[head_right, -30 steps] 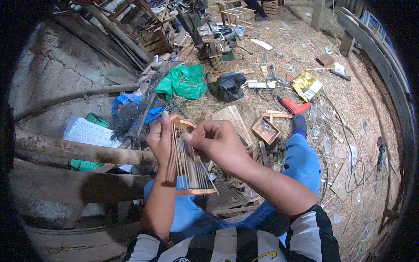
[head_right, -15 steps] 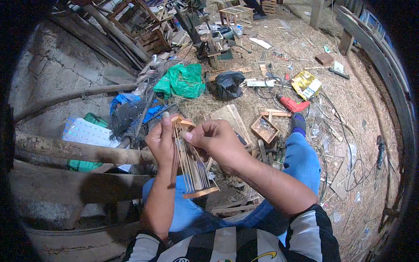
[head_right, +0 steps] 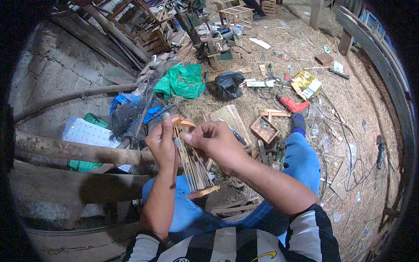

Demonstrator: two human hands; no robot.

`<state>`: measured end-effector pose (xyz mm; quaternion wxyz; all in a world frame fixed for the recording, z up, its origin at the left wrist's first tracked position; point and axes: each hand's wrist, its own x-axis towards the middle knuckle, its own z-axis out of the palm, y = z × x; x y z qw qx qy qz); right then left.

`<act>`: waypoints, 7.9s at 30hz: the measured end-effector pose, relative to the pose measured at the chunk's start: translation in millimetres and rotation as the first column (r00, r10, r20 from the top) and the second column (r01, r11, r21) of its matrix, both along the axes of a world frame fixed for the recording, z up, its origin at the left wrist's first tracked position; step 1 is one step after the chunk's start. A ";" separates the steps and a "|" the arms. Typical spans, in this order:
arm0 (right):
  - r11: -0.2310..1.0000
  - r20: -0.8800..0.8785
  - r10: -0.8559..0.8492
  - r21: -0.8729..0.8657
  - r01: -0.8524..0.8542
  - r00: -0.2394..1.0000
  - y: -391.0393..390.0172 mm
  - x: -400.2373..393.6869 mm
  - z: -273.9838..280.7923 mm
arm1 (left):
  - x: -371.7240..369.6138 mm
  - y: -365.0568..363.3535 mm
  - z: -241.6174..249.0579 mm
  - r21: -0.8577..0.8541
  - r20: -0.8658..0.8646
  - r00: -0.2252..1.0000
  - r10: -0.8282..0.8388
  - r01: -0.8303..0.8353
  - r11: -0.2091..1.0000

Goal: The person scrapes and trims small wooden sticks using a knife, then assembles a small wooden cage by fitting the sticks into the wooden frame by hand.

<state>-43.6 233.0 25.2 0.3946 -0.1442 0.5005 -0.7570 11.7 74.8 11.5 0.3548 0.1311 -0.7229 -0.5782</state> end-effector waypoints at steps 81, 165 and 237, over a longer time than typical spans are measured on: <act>0.990 -0.384 -0.144 -0.060 0.131 0.912 -19.3 3.7 -19.6 | -7.3 3.4 -5.1 -0.165 -0.229 0.971 -0.073 0.035 0.986; 0.860 -0.902 0.077 -0.155 0.486 -0.424 3.3 9.1 19.0 | 44.5 24.9 -17.4 0.191 -0.086 0.996 0.038 -0.021 0.981; 0.889 -0.946 -0.076 -0.207 0.408 -0.316 5.7 2.7 11.9 | 47.4 30.0 -16.3 0.102 -0.079 0.997 0.017 -0.009 0.995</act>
